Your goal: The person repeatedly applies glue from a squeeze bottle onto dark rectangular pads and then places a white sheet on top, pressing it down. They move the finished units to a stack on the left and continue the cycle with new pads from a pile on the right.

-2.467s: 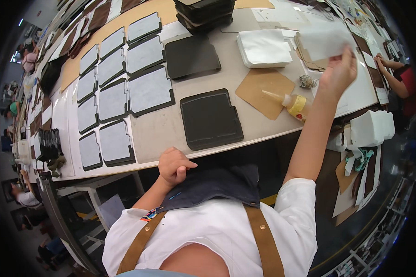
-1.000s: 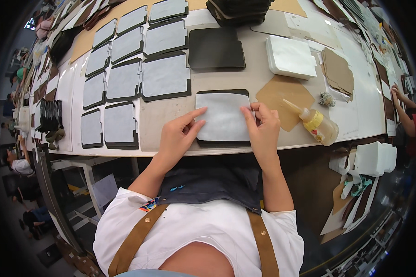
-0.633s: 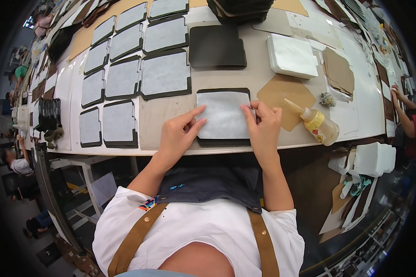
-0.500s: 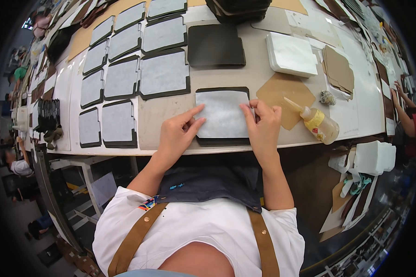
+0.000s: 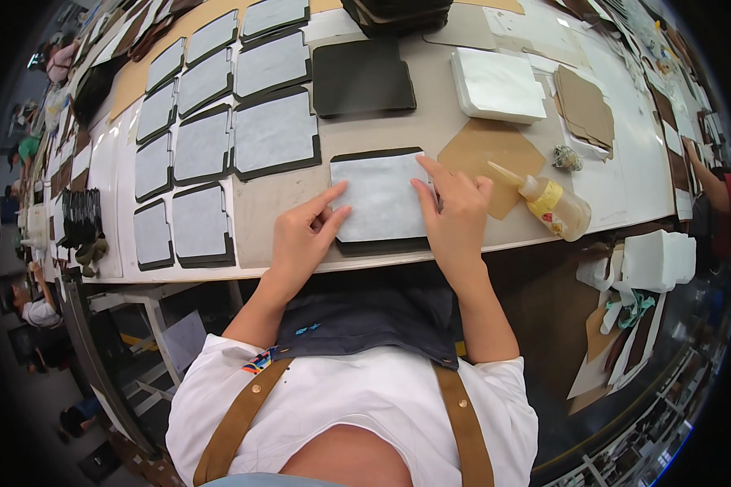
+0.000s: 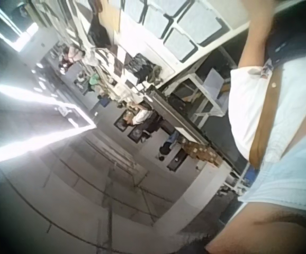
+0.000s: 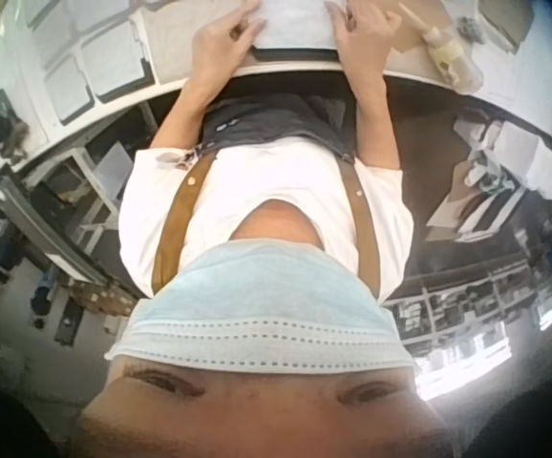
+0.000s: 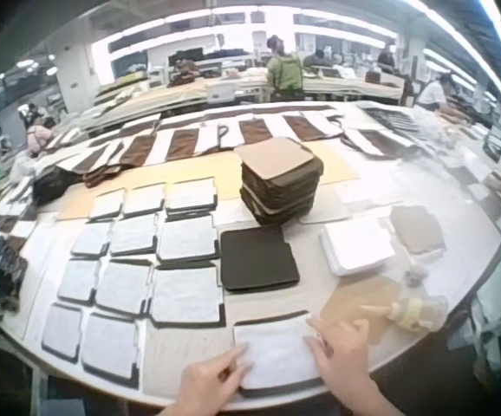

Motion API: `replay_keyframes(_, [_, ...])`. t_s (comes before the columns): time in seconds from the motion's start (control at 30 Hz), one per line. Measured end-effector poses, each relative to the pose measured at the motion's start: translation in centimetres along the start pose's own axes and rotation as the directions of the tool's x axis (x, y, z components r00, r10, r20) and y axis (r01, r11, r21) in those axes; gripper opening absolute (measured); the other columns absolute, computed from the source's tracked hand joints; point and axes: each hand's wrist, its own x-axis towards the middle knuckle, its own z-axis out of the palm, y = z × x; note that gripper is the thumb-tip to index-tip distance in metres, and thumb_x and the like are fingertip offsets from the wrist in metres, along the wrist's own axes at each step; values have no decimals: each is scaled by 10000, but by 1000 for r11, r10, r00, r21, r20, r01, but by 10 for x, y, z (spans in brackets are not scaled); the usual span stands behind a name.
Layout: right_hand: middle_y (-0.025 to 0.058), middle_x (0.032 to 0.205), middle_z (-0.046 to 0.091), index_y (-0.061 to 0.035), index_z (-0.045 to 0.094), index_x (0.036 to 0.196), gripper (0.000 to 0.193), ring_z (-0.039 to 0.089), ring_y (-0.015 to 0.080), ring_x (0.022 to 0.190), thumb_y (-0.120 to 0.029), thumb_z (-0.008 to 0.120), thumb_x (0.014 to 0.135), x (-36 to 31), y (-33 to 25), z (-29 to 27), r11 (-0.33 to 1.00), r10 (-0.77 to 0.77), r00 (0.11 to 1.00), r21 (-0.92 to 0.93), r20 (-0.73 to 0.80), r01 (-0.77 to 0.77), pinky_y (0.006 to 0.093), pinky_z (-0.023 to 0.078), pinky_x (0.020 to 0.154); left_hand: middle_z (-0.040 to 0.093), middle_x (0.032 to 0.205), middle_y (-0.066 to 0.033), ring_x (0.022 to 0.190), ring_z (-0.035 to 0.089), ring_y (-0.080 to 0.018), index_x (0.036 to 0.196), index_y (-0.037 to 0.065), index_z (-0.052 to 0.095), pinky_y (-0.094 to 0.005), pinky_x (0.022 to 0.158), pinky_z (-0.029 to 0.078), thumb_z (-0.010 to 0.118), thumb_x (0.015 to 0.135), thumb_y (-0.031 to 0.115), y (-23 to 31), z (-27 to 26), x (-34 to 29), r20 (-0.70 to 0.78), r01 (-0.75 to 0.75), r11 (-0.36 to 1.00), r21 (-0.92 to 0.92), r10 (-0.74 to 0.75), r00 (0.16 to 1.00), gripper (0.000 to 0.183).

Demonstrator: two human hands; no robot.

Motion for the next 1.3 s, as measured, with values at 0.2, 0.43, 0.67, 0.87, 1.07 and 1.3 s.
replay_keyframes(0.2, [21,741,657,-82,737,1004,154,530,193,662,-98,744,851,0,3,2,992,-101,995,-80,1,101,359,352,781,598,642,-70,516,526,-163,1221,66,716,-302,523,439,758,881,158,0,2,-1,-5,11,1000,-7,-11,1000,355])
replay_keyframes(0.43, [28,763,670,-71,731,981,134,539,202,676,-94,743,849,1,3,2,990,-103,995,-94,15,104,374,353,786,517,609,1,526,405,-66,1243,51,707,-240,510,378,754,884,105,-1,3,-1,-15,-3,999,-32,2,1000,366])
replay_keyframes(0.67, [34,744,639,-76,721,995,164,539,211,704,-107,755,837,3,2,0,990,-101,994,-97,45,105,378,346,794,612,646,-76,513,543,-177,1220,78,718,-310,522,445,753,882,157,0,0,-1,5,-2,999,32,2,1000,349])
replay_keyframes(0.87, [35,827,597,-107,710,1030,220,544,219,815,-142,776,823,1,6,0,989,-72,994,-122,88,82,378,342,826,614,679,-87,565,583,-218,1150,100,738,-335,552,466,723,899,163,-1,-12,3,4,-3,997,76,3,1000,259])
replay_keyframes(1.07, [44,868,574,-104,703,1046,233,535,230,862,-158,775,831,-1,3,1,989,-52,993,-135,101,66,380,345,850,571,818,-58,741,573,-228,1008,84,732,-351,664,480,737,873,158,-3,-12,10,-46,-82,994,73,85,995,154])
replay_keyframes(1.3, [59,887,566,-88,680,1089,278,534,248,888,-169,769,839,0,2,-2,986,-52,990,-154,129,72,389,346,855,573,1008,-79,947,546,-256,1101,84,675,-373,835,462,806,780,133,-7,-10,8,-9,-183,950,254,191,981,351])
